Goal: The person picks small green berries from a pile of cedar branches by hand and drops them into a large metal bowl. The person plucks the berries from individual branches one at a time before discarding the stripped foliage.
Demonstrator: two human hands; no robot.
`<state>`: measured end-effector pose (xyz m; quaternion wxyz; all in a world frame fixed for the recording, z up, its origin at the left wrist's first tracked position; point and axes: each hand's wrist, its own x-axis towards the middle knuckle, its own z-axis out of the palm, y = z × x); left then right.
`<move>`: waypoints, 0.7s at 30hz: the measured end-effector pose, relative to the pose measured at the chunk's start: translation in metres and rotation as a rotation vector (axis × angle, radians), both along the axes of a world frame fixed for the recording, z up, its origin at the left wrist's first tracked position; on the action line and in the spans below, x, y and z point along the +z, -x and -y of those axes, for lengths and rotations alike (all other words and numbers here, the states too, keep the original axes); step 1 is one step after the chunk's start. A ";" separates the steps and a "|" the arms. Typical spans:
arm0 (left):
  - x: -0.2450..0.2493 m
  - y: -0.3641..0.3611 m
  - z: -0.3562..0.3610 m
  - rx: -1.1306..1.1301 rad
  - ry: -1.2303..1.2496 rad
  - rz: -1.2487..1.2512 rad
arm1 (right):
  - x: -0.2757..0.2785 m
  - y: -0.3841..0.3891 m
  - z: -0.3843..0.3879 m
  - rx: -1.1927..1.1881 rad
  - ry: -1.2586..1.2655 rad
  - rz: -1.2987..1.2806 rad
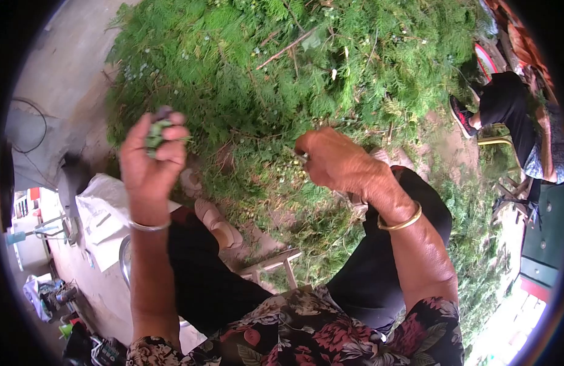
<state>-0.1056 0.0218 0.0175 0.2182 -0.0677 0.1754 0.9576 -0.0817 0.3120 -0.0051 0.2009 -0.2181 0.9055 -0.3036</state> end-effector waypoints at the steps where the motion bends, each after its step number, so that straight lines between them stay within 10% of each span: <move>1: 0.006 -0.002 0.022 0.048 0.064 -0.015 | 0.002 0.000 0.001 0.015 -0.082 0.019; 13: -0.051 -0.237 0.306 0.834 1.061 0.442 | -0.003 0.005 0.007 0.045 -0.059 -0.024; 19: -0.160 -0.344 0.441 0.438 2.066 0.623 | 0.000 0.006 0.008 0.034 -0.111 -0.038; 21: -0.111 -0.298 0.406 0.223 2.312 0.414 | 0.007 0.003 0.013 -0.060 -0.140 -0.018</move>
